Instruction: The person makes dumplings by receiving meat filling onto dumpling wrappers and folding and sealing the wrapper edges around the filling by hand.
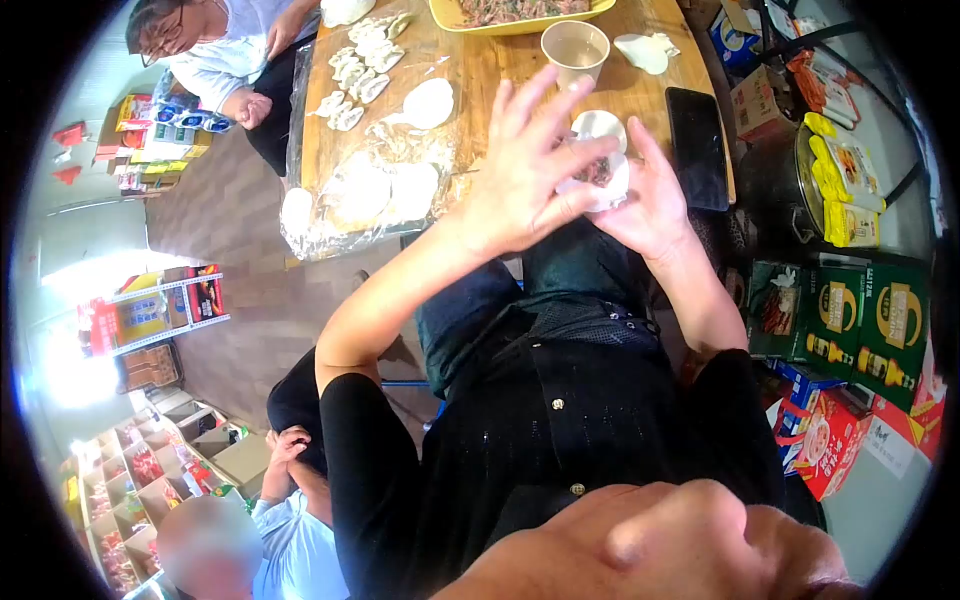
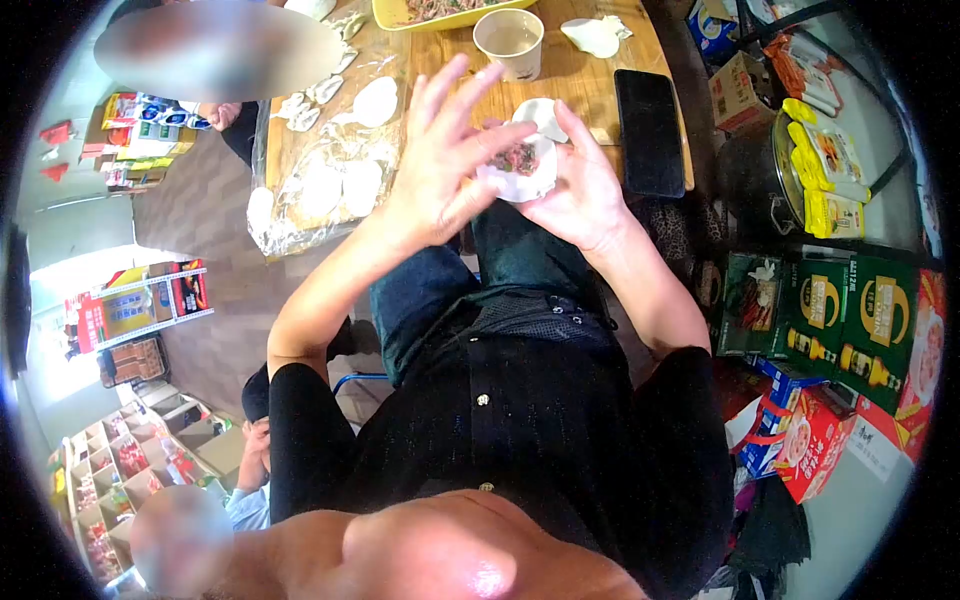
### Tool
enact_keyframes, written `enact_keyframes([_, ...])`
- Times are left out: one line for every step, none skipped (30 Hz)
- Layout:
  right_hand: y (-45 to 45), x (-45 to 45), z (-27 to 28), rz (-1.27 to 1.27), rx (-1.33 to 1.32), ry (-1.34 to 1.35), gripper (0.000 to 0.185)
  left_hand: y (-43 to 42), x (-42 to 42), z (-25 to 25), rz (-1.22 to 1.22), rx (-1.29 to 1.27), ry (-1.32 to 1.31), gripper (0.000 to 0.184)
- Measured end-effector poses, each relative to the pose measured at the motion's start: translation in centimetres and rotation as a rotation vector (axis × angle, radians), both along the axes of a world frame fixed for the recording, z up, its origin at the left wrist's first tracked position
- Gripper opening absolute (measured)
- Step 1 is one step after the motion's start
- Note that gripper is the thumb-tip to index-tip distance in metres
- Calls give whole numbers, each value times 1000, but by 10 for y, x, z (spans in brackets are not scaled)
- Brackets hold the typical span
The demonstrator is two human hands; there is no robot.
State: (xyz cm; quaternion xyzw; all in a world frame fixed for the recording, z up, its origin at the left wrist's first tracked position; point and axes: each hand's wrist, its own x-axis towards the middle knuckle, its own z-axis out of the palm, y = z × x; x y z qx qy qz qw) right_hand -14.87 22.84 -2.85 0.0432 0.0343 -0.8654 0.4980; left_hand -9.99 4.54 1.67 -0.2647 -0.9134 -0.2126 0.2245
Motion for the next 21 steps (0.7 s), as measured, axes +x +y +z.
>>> enact_keyframes([-3,0,0,3,1,-5,56,1,3,-4,3,1,-5,50])
enact_keyframes([-5,3,1,-32,56,29,54,5,6,-8,-12,-33,-10,55])
enact_keyframes([-7,3,0,-68,111,63,52,7,8,-11,-30,-67,-17,60])
enact_keyframes([-8,0,-10,-6,-109,110,51,9,12,-10,-23,-112,-19,55])
enact_keyframes([-7,0,-12,-4,-105,106,51,8,14,-13,-21,-108,-23,55])
enact_keyframes([-8,0,-4,-12,-9,73,51,7,16,-16,-41,-126,-1,54])
enact_keyframes([-8,0,2,-22,86,42,50,5,17,-18,-63,-144,23,54])
enact_keyframes([-8,-2,4,-49,67,33,55,1,21,-19,-78,-142,7,53])
enact_keyframes([-7,-3,7,-51,70,32,55,-2,25,-18,-80,-140,5,53])
enact_keyframes([-7,-4,11,-39,97,62,58,-6,28,-17,-76,-220,27,54])
enact_keyframes([-7,-4,14,-27,124,92,61,-9,32,-17,-73,-301,50,57])
enact_keyframes([-9,-4,15,-42,109,60,67,-11,35,-18,-83,-256,68,49])
enact_keyframes([-10,-2,16,-43,111,57,67,-13,36,-20,-85,-254,65,49])
enact_keyframes([-10,-1,18,-19,78,54,67,-16,37,-22,-89,-250,114,45])
enact_keyframes([-11,-1,18,6,43,53,68,-18,37,-25,-93,-247,165,43])
enact_keyframes([-11,0,16,7,45,52,68,-21,36,-27,-93,-246,164,43])
enact_keyframes([-10,0,14,15,17,35,67,-23,34,-30,-88,-250,248,42])
enact_keyframes([-10,1,12,24,-11,19,66,-25,33,-31,-80,-254,333,44])
enact_keyframes([-10,3,10,27,-10,17,66,-27,32,-31,-77,-253,331,44])
enact_keyframes([-10,4,8,51,-135,-2,64,-29,31,-31,-73,-252,384,40])
enact_keyframes([-11,5,7,74,-261,-20,63,-31,29,-29,-69,-250,438,36])
